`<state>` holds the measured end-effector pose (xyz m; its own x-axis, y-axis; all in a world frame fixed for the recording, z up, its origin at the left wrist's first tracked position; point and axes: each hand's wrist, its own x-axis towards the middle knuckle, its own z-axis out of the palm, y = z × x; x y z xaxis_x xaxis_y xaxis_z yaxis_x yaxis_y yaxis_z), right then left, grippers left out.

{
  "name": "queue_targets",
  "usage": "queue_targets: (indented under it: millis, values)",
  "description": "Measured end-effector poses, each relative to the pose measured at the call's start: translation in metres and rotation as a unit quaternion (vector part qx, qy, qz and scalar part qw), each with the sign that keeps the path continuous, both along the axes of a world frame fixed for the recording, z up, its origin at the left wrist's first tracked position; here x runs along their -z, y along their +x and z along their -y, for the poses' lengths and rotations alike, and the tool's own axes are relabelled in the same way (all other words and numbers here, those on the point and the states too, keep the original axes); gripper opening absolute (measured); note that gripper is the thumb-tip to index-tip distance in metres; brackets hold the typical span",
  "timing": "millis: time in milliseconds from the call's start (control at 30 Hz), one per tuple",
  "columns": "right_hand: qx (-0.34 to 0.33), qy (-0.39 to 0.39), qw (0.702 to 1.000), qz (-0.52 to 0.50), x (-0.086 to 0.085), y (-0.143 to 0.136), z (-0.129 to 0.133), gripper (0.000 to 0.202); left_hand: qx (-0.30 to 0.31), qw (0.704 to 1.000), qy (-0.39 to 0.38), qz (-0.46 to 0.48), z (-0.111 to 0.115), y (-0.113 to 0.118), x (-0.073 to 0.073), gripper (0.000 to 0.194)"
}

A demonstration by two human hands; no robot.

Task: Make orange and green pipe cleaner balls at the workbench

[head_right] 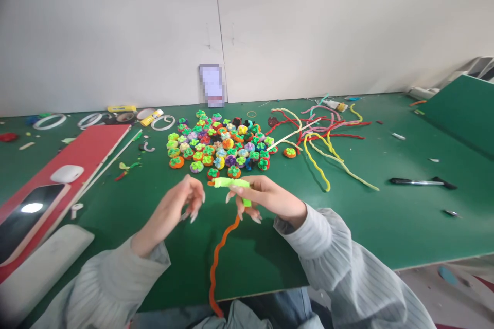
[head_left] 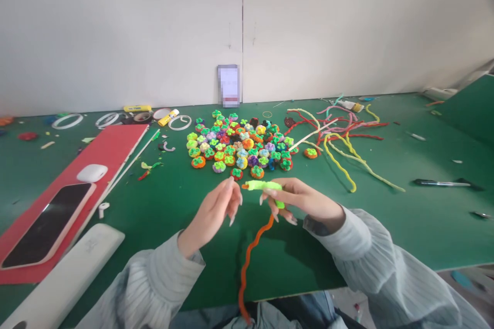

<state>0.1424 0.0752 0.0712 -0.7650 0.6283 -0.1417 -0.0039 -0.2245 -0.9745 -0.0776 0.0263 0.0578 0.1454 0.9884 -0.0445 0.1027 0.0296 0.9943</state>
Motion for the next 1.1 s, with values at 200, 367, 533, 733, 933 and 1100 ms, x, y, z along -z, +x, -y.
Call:
queue_targets:
  millis: [200, 367, 533, 733, 933, 1100]
  values:
    - [-0.050, -0.003, 0.996, 0.077, 0.021, -0.020, 0.005, 0.033, -0.019, 0.998, -0.024, -0.055, 0.004, 0.018, 0.015, 0.035]
    - [-0.054, 0.019, 0.994, 0.093, 0.027, -0.024, 0.011, 0.032, -0.036, 0.995, -0.005, -0.096, -0.003, 0.011, 0.021, 0.036]
    - [0.044, 0.034, 0.998, 0.030, 0.028, -0.026, 0.011, 0.033, -0.081, 0.993, 0.021, -0.084, -0.005, 0.003, 0.018, 0.031]
    - [0.078, -0.067, 0.992, -0.068, 0.028, -0.027, 0.013, 0.026, -0.105, 0.990, 0.061, -0.075, -0.006, -0.002, 0.018, 0.027]
    - [0.104, -0.086, 0.988, -0.080, 0.023, -0.028, 0.017, 0.030, -0.108, 0.988, 0.078, -0.076, -0.005, -0.002, 0.018, 0.030]
    - [0.179, 0.057, 0.982, -0.011, 0.023, -0.032, 0.020, 0.027, -0.122, 0.987, 0.087, -0.052, -0.003, 0.000, 0.018, 0.030]
